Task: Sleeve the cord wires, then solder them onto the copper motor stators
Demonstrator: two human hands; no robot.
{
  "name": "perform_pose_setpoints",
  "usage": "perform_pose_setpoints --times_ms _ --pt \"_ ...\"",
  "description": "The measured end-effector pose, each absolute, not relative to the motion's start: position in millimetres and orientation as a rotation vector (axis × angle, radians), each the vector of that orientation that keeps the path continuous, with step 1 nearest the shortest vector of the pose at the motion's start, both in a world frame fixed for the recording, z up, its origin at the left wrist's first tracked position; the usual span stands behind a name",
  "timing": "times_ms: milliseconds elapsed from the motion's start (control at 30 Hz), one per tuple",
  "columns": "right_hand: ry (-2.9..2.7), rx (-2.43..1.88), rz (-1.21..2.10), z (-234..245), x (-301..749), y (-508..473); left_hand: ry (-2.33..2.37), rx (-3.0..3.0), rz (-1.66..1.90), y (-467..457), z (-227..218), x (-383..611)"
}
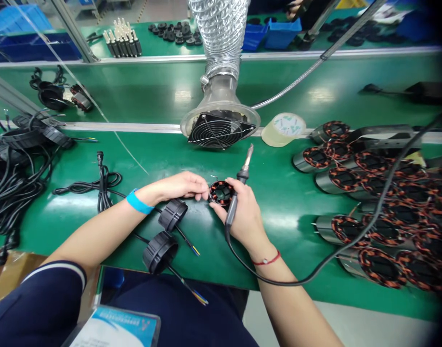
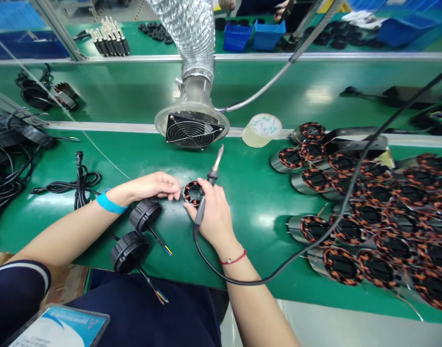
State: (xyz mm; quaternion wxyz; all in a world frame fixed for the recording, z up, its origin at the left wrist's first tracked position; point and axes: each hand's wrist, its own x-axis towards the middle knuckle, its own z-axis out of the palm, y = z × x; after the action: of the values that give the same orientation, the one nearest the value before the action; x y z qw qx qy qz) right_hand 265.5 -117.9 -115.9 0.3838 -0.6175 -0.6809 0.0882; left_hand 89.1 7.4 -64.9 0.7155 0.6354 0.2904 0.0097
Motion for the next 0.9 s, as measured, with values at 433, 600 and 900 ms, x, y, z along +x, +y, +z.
perform_pose_setpoints --times_ms 433,600,900 --pt "-1.794 -1.492 0.348 -113 264 -120 0.732 1.617 0.005 9 -63 74" --pt "-1.777 -1.546 0.348 -113 262 -122 0.541 1.829 -0.280 13 -56 74" --pt "-1.792 -1.560 0.266 -112 255 -120 0.578 1.364 -0.108 -2 -64 79"
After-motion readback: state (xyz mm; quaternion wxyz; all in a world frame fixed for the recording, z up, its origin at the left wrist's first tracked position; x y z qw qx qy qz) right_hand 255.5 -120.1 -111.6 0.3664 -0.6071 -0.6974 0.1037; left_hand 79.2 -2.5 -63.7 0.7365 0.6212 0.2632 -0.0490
